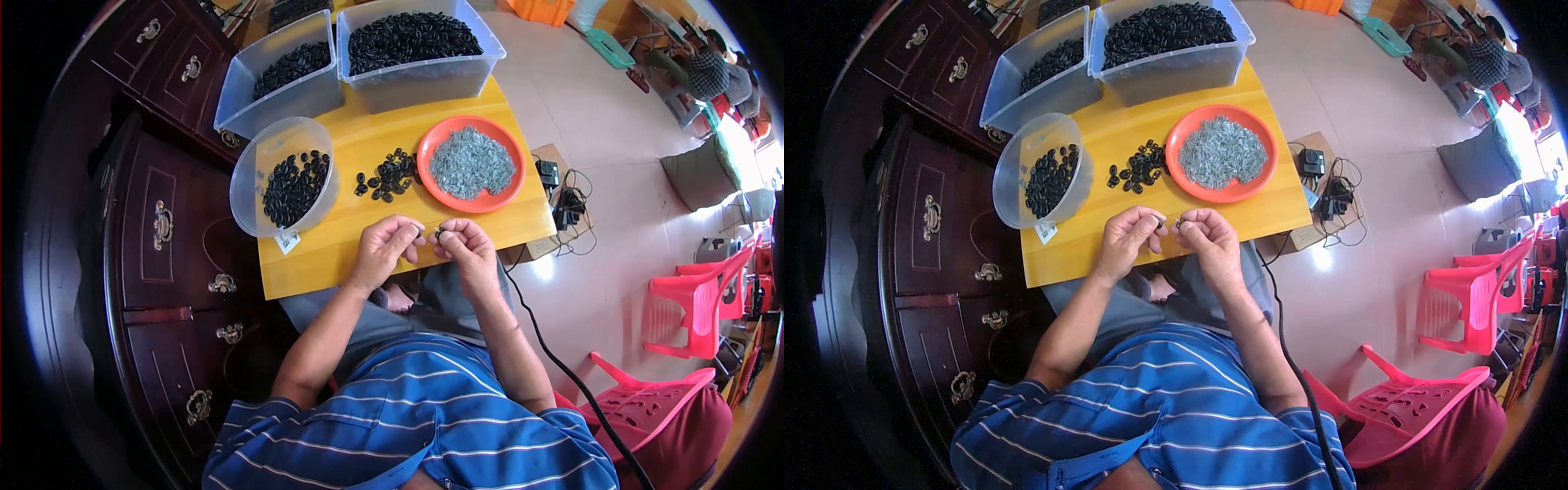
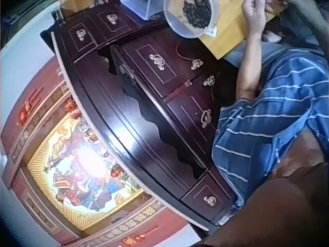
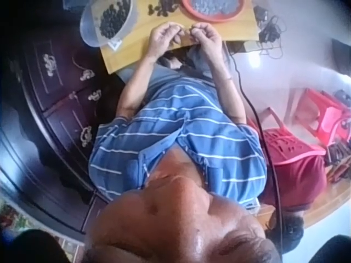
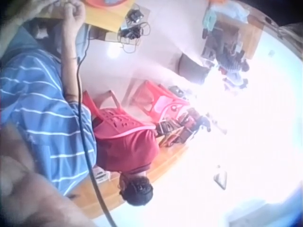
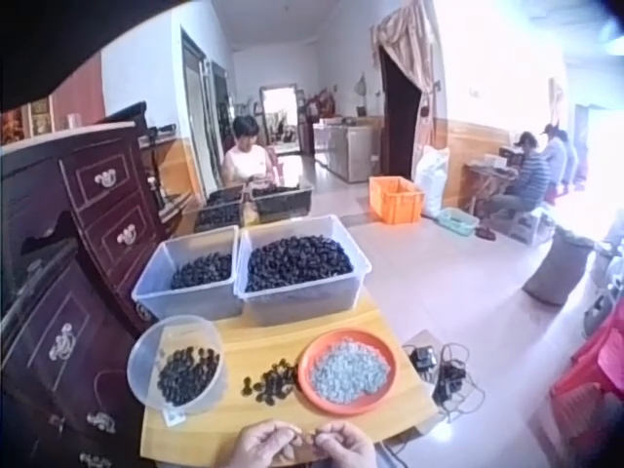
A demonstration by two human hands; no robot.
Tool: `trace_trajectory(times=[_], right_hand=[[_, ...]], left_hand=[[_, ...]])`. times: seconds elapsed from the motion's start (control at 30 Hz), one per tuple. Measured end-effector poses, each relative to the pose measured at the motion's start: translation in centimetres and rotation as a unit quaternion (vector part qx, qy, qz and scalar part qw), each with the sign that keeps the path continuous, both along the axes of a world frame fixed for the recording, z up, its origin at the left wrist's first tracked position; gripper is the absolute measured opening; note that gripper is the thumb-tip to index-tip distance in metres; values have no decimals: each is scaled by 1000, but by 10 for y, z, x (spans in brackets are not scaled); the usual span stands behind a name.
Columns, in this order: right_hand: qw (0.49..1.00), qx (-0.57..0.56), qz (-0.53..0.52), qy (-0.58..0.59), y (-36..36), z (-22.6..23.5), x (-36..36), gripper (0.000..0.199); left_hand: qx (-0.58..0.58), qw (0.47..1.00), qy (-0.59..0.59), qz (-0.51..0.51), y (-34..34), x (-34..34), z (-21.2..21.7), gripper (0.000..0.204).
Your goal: The person arranges plastic pieces and small metal fasteners on the table, then inserts the fasteners into the plastic pieces by hand to assemble them.
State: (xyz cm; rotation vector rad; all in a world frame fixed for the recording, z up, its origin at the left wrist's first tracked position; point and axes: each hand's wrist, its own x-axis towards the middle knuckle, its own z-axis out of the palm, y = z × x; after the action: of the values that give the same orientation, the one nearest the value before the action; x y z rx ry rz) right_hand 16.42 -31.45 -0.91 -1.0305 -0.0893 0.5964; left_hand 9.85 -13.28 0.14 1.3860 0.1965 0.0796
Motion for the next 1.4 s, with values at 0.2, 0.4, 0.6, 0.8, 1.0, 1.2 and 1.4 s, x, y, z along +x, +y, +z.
trace_trajectory(times=[0.2, 0.4, 0.6, 0.8, 1.0, 1.2, 1.4], right_hand=[[1000, 6, -2, 3, 1, -2, -5, 14], [1000, 6, -4, 4, 3, -1, -6, 14], [989, 80, -95, 80, 13, 1, -3, 15], [967, 145, -136, 157, 21, 3, -3, 18], [961, 155, -115, 200, 16, 2, 0, 19], [955, 171, -69, 234, 13, 3, 0, 17], [955, 187, -45, 228, 11, 2, -1, 18]], left_hand=[[-61, 997, 20, 30, 6, 2, -6, 18], [6, 1000, 0, 23, 5, -1, -6, 21], [-41, 998, 10, 38, -16, -2, 10, 18], [-55, 997, 50, 34, -49, -10, 6, 14], [-4, 1000, 17, -9, -64, -17, -1, 11], [129, 989, -42, -64, -57, -9, 10, 17], [139, 980, -5, -141, -47, -13, 21, 24]])
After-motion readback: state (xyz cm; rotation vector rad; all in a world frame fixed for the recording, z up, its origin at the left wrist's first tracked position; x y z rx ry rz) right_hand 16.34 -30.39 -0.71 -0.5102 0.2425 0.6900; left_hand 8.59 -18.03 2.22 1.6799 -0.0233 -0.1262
